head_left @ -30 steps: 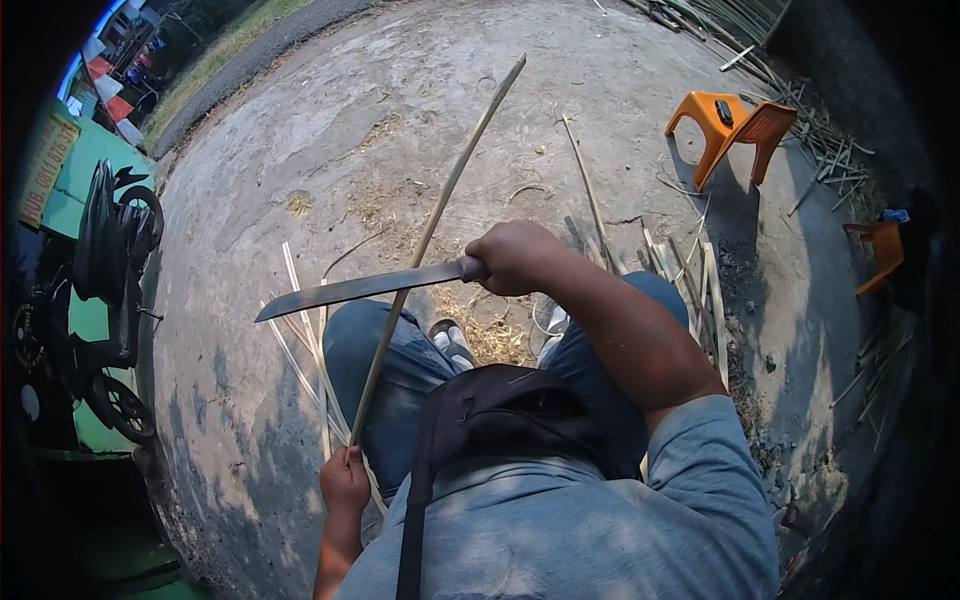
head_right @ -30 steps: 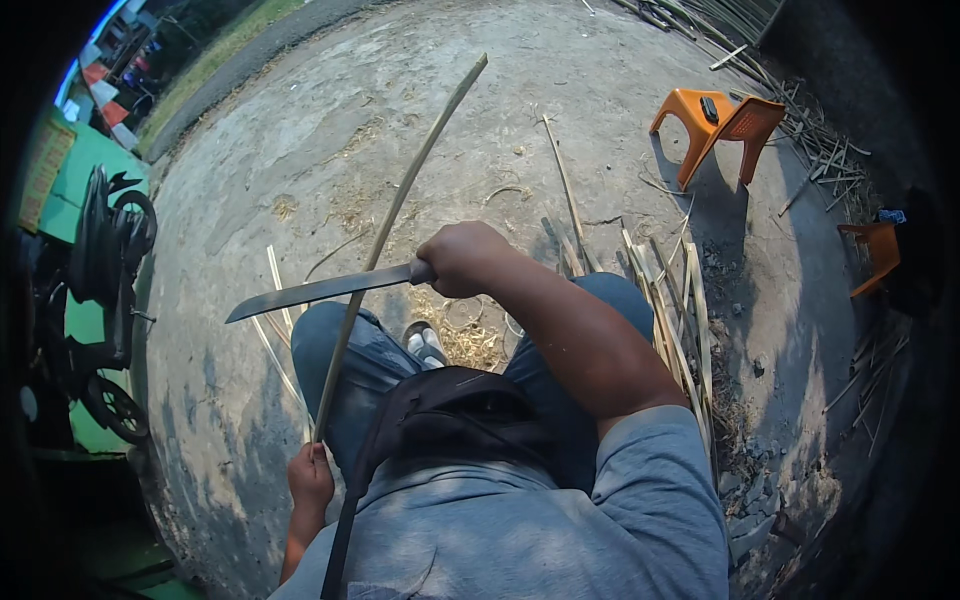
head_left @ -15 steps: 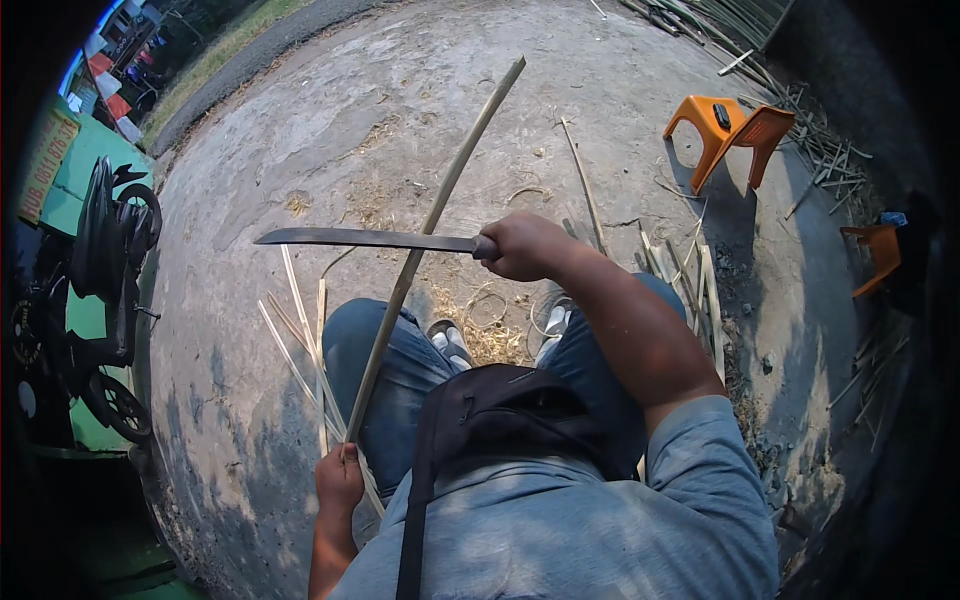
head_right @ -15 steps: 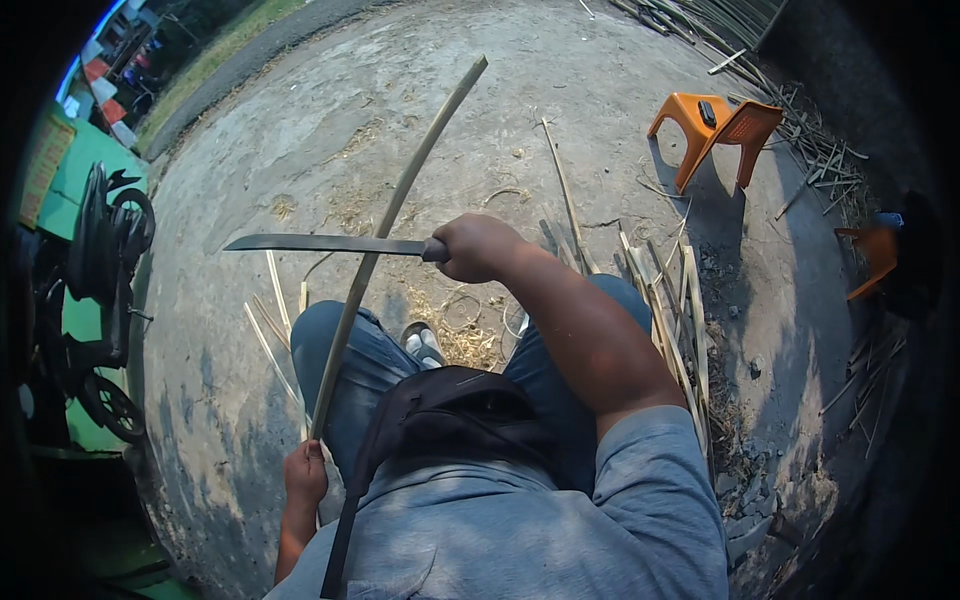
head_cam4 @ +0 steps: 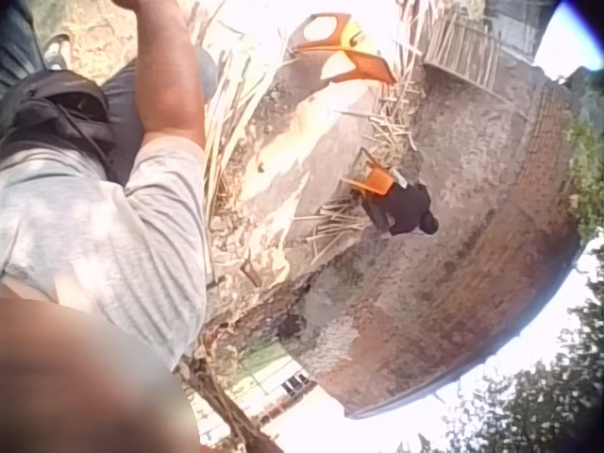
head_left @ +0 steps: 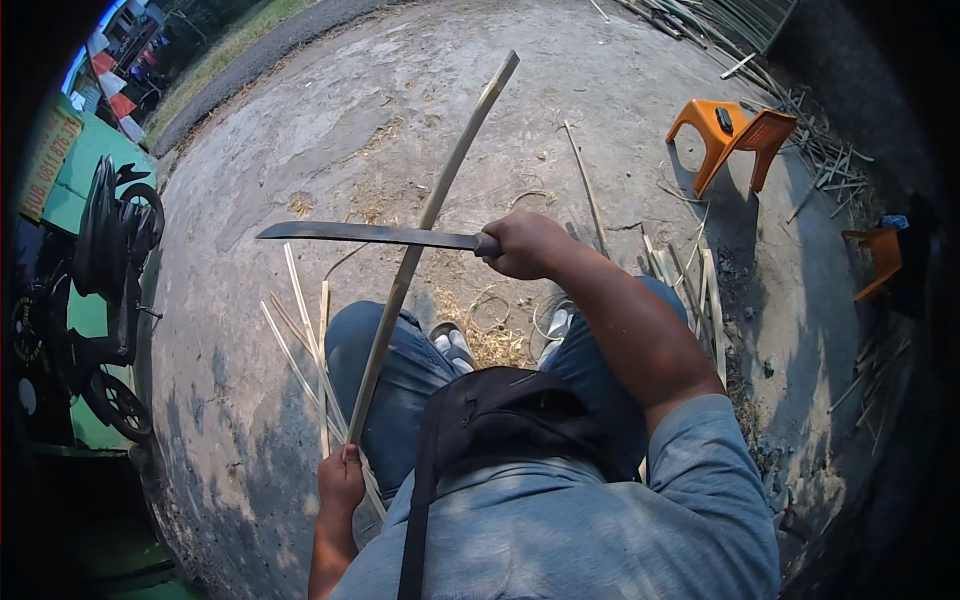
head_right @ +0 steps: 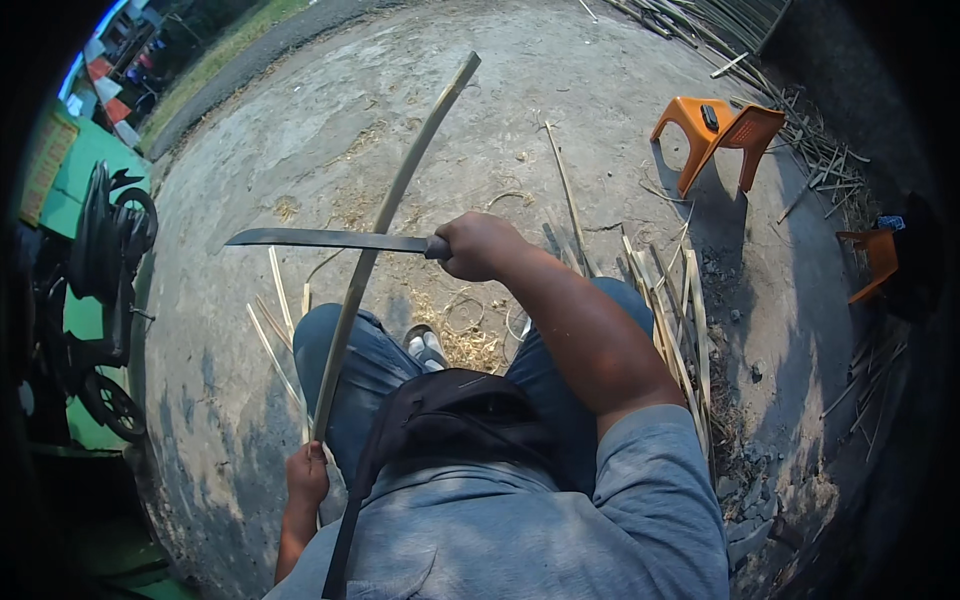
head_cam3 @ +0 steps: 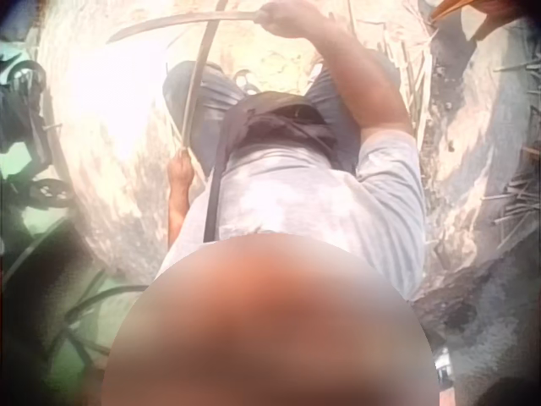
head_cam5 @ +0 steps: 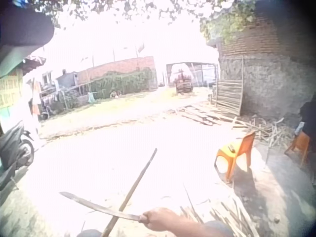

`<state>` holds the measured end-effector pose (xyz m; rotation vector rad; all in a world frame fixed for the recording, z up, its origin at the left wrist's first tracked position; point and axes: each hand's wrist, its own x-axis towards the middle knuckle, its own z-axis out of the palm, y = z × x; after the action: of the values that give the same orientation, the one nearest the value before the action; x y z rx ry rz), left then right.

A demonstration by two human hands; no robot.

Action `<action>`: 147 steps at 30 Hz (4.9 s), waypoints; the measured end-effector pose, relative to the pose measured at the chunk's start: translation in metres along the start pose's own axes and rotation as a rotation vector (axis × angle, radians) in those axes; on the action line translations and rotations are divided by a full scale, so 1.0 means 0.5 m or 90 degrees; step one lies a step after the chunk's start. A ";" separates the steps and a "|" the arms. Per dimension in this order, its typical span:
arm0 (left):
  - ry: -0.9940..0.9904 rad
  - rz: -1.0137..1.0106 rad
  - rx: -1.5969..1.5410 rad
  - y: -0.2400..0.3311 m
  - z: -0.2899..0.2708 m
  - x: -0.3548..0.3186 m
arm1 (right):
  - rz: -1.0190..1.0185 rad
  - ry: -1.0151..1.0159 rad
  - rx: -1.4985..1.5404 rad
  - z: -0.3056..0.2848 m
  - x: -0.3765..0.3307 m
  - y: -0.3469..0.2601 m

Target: The person strips layers from a length of bamboo using a large knife, holding the bamboo between their legs and drawing the blade down the side repeatedly.

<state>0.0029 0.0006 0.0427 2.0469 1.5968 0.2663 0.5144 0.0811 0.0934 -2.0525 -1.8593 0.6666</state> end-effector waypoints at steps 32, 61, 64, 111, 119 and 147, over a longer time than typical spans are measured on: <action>0.069 0.020 0.032 0.016 0.018 0.000 | 0.057 0.007 -0.096 -0.047 -0.004 -0.023; 0.103 0.035 0.075 0.026 0.026 -0.011 | -0.111 0.023 -0.126 -0.021 -0.026 -0.039; 0.108 0.032 0.080 0.019 0.026 -0.006 | -0.055 0.050 -0.139 -0.035 -0.008 -0.023; 0.045 0.027 0.056 0.010 0.002 0.007 | 0.094 0.222 0.070 -0.045 0.022 0.078; 0.041 0.032 0.052 0.030 0.000 0.001 | -0.058 -0.053 -0.115 -0.017 -0.025 -0.035; 0.017 0.013 0.019 -0.005 0.011 0.020 | -0.127 -0.028 -0.123 0.006 0.011 -0.022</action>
<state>0.0060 0.0087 0.0352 2.0915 1.6050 0.2798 0.5038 0.0877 0.0958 -1.9406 -2.1942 0.5016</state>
